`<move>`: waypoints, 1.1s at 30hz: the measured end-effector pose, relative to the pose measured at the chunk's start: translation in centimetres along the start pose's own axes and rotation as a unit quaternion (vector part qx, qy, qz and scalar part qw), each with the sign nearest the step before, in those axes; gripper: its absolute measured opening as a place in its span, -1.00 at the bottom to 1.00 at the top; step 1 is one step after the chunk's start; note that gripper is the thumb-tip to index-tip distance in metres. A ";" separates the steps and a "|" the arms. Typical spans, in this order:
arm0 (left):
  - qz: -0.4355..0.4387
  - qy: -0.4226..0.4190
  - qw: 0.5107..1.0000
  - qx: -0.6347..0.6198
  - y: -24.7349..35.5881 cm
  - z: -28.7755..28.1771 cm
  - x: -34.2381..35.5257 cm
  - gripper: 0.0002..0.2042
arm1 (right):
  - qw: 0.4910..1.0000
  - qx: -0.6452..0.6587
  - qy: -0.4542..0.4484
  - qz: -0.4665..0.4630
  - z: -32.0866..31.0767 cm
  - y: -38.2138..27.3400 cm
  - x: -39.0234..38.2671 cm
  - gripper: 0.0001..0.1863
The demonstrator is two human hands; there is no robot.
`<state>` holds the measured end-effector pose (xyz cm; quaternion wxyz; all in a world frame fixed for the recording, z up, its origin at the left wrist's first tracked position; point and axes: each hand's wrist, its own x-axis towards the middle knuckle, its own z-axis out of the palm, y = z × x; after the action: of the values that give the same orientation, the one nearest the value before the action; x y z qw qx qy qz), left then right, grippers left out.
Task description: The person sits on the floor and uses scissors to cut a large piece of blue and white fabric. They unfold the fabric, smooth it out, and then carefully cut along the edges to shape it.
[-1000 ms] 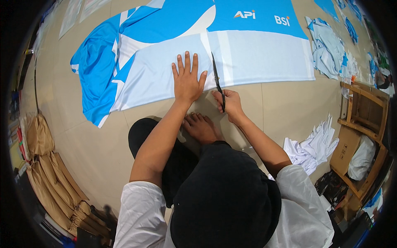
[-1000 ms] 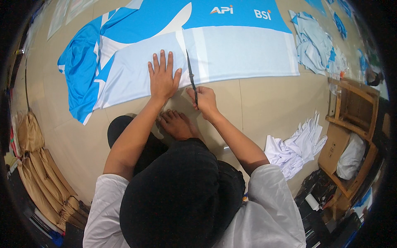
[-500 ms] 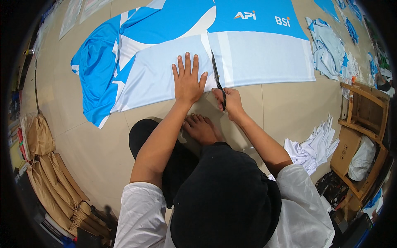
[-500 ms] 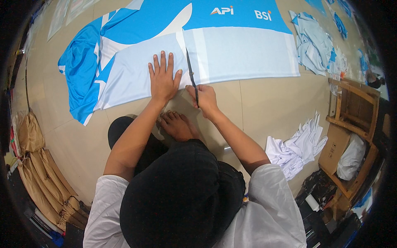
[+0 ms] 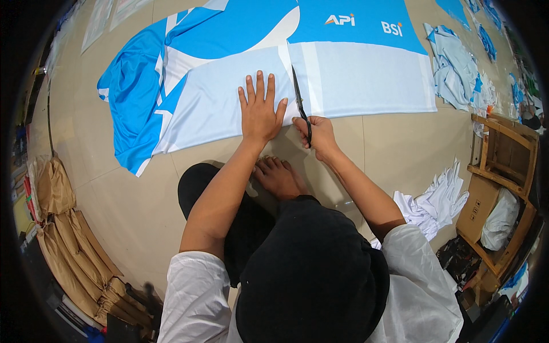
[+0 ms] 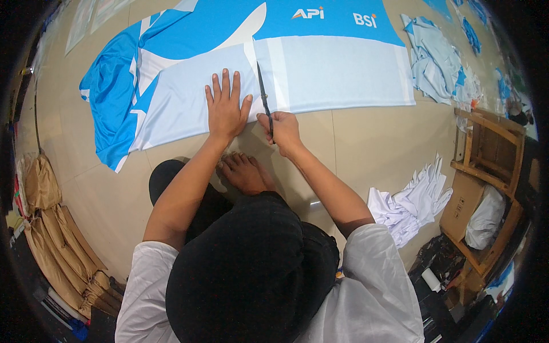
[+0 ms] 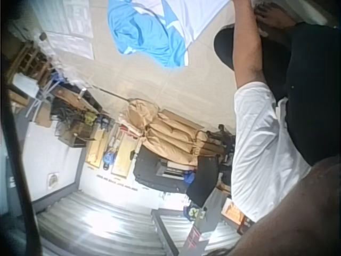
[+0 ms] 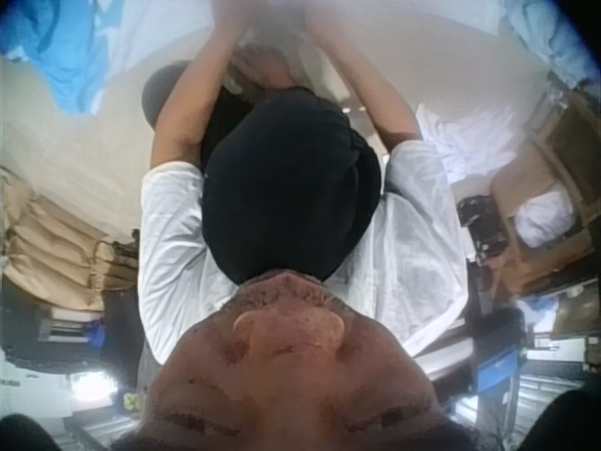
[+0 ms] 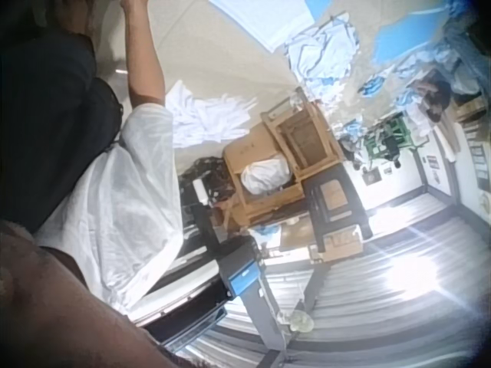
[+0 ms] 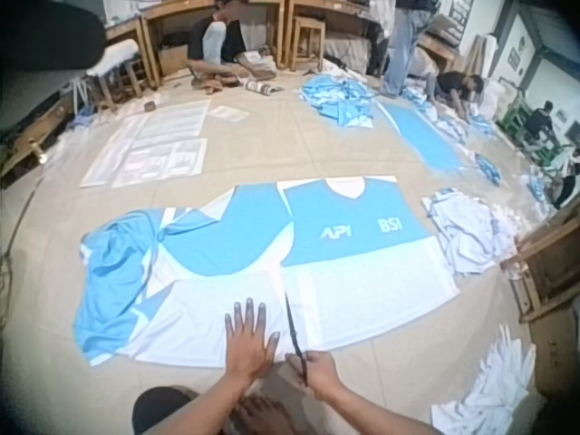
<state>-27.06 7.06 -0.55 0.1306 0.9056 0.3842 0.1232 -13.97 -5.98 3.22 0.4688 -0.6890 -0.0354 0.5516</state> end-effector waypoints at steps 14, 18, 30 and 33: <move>-0.003 -0.008 1.000 0.001 0.1 0.1 0.1 -0.29 | 1.000 0.026 -0.008 -0.003 0.4 -1.6 1.4 -0.60; -0.006 -0.013 1.000 0.003 0.1 0.0 0.1 -0.28 | 1.000 0.016 -0.011 -0.005 0.2 -1.5 1.4 -0.61; -0.007 -0.019 1.000 0.004 0.3 -0.3 0.2 -0.28 | 1.000 0.019 -0.008 -0.010 0.7 -3.0 2.3 -0.61; -0.009 -0.022 1.000 0.003 0.3 -0.3 0.2 -0.28 | 1.000 0.020 -0.007 -0.006 0.8 -3.2 2.4 -0.61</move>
<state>-26.83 7.06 -0.18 0.1375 0.9050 0.3897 0.1010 -12.15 -2.34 3.69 0.4860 -0.6752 -0.0320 0.5541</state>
